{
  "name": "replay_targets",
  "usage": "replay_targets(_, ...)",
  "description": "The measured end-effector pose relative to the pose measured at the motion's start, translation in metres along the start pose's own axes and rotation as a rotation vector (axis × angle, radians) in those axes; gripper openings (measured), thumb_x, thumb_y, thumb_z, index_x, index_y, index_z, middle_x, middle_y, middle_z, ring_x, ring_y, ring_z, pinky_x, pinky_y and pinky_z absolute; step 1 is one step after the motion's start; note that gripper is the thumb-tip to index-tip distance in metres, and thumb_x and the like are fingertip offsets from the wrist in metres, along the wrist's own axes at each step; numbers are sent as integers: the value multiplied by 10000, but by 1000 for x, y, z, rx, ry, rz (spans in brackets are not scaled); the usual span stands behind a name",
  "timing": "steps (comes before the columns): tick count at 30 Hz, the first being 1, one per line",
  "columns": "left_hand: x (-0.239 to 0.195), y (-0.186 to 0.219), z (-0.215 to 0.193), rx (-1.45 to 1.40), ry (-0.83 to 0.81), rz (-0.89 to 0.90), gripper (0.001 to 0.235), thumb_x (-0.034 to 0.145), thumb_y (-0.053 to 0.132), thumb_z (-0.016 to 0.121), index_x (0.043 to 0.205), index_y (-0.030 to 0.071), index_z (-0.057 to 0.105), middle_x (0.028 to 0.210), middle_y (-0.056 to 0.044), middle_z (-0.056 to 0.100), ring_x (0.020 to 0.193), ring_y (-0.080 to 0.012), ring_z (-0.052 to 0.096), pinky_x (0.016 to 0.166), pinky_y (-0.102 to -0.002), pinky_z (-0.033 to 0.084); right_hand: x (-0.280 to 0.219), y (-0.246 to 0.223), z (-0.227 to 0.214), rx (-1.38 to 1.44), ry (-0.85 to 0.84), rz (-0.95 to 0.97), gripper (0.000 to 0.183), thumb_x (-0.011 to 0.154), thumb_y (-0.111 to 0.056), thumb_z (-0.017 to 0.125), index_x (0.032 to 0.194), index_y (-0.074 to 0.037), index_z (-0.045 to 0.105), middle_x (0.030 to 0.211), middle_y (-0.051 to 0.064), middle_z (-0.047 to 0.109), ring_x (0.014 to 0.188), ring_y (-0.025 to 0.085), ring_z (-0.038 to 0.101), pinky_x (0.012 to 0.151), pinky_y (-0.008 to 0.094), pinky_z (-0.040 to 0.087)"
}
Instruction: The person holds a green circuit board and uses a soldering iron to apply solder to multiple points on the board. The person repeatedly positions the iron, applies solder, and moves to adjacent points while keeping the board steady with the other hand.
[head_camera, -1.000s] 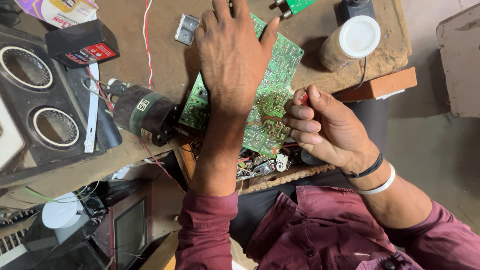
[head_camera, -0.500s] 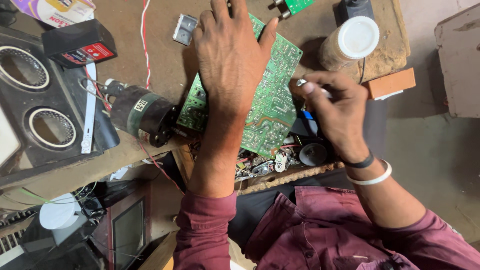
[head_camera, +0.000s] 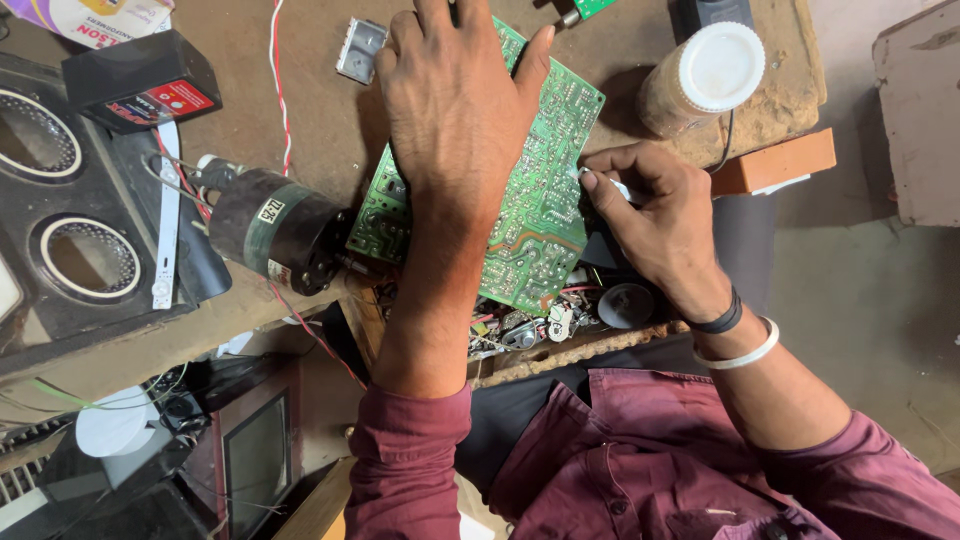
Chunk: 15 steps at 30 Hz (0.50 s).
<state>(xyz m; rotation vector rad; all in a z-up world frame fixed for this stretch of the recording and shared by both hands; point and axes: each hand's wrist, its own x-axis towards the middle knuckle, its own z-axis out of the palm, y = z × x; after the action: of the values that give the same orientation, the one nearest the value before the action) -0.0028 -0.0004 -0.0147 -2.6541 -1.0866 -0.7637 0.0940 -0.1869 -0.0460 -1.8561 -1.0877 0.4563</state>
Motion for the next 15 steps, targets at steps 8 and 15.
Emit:
replay_targets(8,3,1,-5,-5,-31,-18,636,973,600,678,1154,-4,593,1038,-178,608,940,-329,635,807,-456,507,8,-4,-4,2,-81,142,124,948,-129,766,979,-15,730,846,9,738,727,45,612,650,245,499)
replay_targets(15,0,1,-2,2,-77,-26,632,986,613,676,1126,2,598,1018,-172,608,948,-328,637,832,-460,515,8,-5,-6,35,-117,177,116,971,-117,729,964,-3,704,767,6,680,673,42,556,576,249,445)
